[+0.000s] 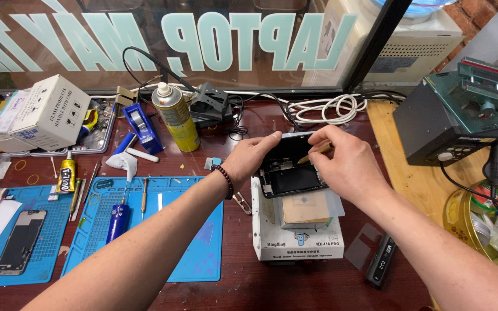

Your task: The person uses a screwdriver and tweezers to remove screws and small internal components from a disassembled smartphone. The person repeatedly unscrews fasteners and lifts parts from the phone's interior while working at a cluttered repair bench.

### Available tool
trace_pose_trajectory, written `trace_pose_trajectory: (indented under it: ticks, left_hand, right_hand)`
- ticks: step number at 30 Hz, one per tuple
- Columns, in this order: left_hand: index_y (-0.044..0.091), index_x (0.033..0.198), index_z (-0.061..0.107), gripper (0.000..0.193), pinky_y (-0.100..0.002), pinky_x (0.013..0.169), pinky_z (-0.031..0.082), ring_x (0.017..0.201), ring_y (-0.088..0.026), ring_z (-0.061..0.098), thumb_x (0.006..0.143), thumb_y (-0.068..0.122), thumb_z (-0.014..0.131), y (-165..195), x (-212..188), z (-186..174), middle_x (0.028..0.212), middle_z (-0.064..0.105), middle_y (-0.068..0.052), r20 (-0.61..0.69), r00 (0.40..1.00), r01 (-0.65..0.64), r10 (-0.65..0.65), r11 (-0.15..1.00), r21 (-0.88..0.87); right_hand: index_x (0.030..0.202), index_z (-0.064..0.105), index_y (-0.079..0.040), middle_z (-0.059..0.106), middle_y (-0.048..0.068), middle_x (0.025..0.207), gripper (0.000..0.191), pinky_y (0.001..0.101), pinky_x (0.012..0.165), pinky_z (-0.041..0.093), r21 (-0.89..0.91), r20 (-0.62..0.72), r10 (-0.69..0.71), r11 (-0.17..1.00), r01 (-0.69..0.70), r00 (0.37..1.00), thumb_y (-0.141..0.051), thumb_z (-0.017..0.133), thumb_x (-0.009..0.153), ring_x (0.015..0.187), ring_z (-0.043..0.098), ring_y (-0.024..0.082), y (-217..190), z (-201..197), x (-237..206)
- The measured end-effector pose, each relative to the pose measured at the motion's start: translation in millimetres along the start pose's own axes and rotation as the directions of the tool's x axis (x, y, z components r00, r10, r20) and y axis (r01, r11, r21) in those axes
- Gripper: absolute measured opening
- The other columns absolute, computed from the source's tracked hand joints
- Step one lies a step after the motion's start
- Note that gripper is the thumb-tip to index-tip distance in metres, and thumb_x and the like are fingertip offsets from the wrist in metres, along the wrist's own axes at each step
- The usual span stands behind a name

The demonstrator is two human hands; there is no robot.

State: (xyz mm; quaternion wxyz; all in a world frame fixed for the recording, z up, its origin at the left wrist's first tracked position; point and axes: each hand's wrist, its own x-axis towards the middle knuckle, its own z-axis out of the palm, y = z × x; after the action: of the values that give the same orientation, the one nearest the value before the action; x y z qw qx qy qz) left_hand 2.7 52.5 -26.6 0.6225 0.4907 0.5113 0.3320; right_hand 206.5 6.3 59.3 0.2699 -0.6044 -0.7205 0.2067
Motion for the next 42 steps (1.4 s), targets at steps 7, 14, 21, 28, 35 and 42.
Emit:
trace_pose_trajectory:
  ticks: [7,14,21,28,35,42]
  left_hand:
    - [0.0,0.119,0.075,0.068,-0.029,0.067,0.05,0.077,-0.012,0.062,0.091,0.06,0.058,-4,1,0,0.093,0.073,-0.006,-0.025,1.0,0.007,-0.007,1.0,-0.003]
    - [-0.001,0.121,0.073,0.065,-0.026,0.08,0.056,0.089,-0.011,0.071,0.091,0.055,0.062,-8,4,5,0.105,0.077,-0.006,-0.046,0.999,0.005,-0.015,0.979,-0.206]
    - [-0.002,0.115,0.074,0.063,-0.03,0.072,0.056,0.082,-0.014,0.068,0.09,0.055,0.061,-7,3,5,0.098,0.074,-0.007,-0.046,0.997,0.055,-0.067,0.975,-0.217]
    - [-0.004,0.115,0.075,0.066,-0.028,0.071,0.055,0.081,-0.014,0.068,0.09,0.056,0.062,-7,3,5,0.096,0.075,-0.008,-0.057,0.997,0.043,-0.054,0.982,-0.184]
    - [-0.005,0.115,0.075,0.068,-0.029,0.072,0.054,0.081,-0.014,0.067,0.09,0.057,0.062,-8,5,5,0.097,0.074,-0.009,-0.06,0.997,0.042,-0.053,0.984,-0.176]
    - [-0.005,0.116,0.074,0.069,-0.028,0.074,0.055,0.083,-0.013,0.067,0.089,0.057,0.062,-9,6,4,0.099,0.075,-0.009,-0.044,0.999,0.02,-0.028,0.986,-0.165]
  right_hand:
    - [0.106,0.072,-0.006,0.078,0.007,0.09,0.021,0.0312,0.062,0.055,0.275,0.06,0.29,0.915,-0.295,0.955,-0.013,0.074,0.086,0.078,0.073,0.014,20,-13,-4]
    - [0.104,0.073,-0.006,0.078,0.005,0.091,0.021,0.0299,0.069,0.058,0.19,-0.031,0.169,0.969,-0.16,0.985,-0.017,0.075,0.086,0.078,0.075,0.014,27,-10,-10]
    - [0.104,0.071,-0.006,0.079,0.006,0.094,0.022,0.0318,0.075,0.06,0.114,-0.03,0.057,0.992,-0.053,0.998,-0.018,0.074,0.086,0.084,0.077,0.016,22,6,-6]
    - [0.103,0.072,-0.006,0.079,0.006,0.095,0.02,0.0325,0.076,0.06,0.082,-0.007,0.075,0.994,-0.075,0.997,-0.018,0.073,0.086,0.084,0.077,0.017,20,4,-4]
    - [0.101,0.071,-0.007,0.079,0.007,0.096,0.018,0.0339,0.079,0.06,0.032,-0.011,0.043,0.999,-0.042,0.999,-0.017,0.072,0.086,0.087,0.078,0.02,14,3,-4]
    - [0.101,0.066,-0.007,0.078,0.012,0.093,0.02,0.0388,0.078,0.061,-0.124,0.101,-0.097,0.986,0.109,0.99,-0.017,0.072,0.086,0.089,0.077,0.027,-10,-5,0]
